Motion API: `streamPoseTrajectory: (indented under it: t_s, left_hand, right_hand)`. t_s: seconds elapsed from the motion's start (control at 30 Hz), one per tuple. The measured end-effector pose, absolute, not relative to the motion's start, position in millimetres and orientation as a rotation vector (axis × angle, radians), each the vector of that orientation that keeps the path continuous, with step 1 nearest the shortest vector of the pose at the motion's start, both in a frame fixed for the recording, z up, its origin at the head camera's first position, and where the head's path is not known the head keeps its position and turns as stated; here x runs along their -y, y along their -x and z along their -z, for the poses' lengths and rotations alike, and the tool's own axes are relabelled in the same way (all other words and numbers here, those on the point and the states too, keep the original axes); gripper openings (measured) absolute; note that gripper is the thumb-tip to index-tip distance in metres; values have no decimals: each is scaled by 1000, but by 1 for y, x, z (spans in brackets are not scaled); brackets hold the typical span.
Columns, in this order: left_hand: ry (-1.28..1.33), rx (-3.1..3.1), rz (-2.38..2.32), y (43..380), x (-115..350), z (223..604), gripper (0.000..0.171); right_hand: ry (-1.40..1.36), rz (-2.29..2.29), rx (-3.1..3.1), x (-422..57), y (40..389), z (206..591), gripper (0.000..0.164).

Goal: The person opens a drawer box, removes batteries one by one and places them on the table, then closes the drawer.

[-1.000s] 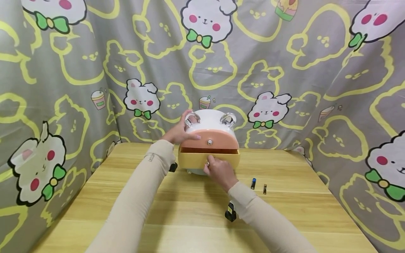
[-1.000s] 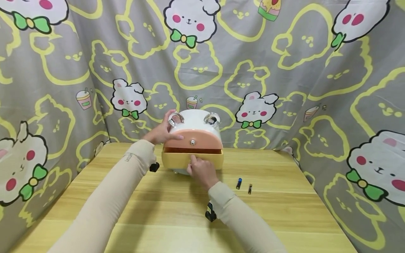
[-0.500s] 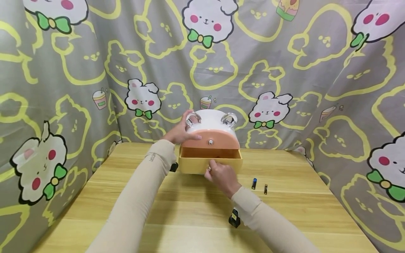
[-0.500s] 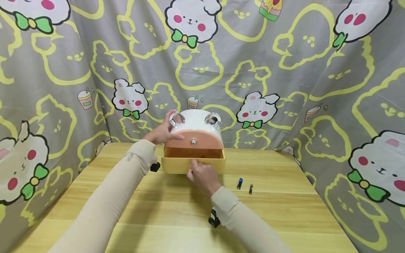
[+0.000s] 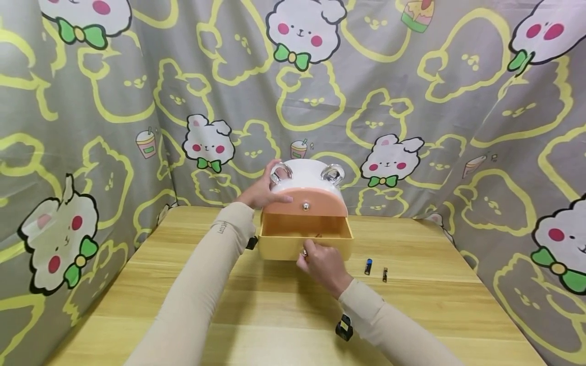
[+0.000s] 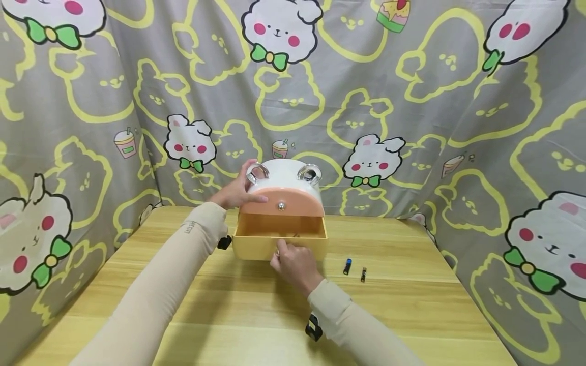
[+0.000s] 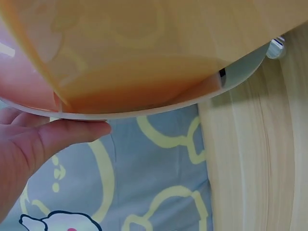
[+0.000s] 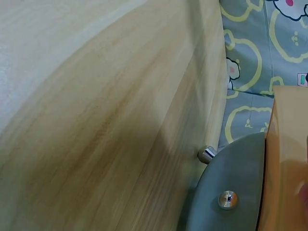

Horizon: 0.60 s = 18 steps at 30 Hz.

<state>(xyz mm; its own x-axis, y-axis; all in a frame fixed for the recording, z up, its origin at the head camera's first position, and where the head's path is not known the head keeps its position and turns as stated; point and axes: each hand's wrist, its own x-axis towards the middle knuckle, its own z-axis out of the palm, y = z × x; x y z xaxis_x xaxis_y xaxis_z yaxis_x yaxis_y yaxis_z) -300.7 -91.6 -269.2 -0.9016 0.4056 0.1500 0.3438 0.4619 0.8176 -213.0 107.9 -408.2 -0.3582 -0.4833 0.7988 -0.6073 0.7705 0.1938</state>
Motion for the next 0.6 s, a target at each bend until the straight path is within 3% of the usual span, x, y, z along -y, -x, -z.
streamPoseTrajectory:
  t_s: [0.27, 0.6]
  left_hand:
    - [-660, -2676, -1428, 335, 96, 296, 114]
    - [-665, -2683, -1411, 339, 96, 297, 114]
  right_hand:
    - [-843, -175, 1963, -108, 205, 406, 19]
    - [-887, -235, 1993, -109, 196, 408, 16]
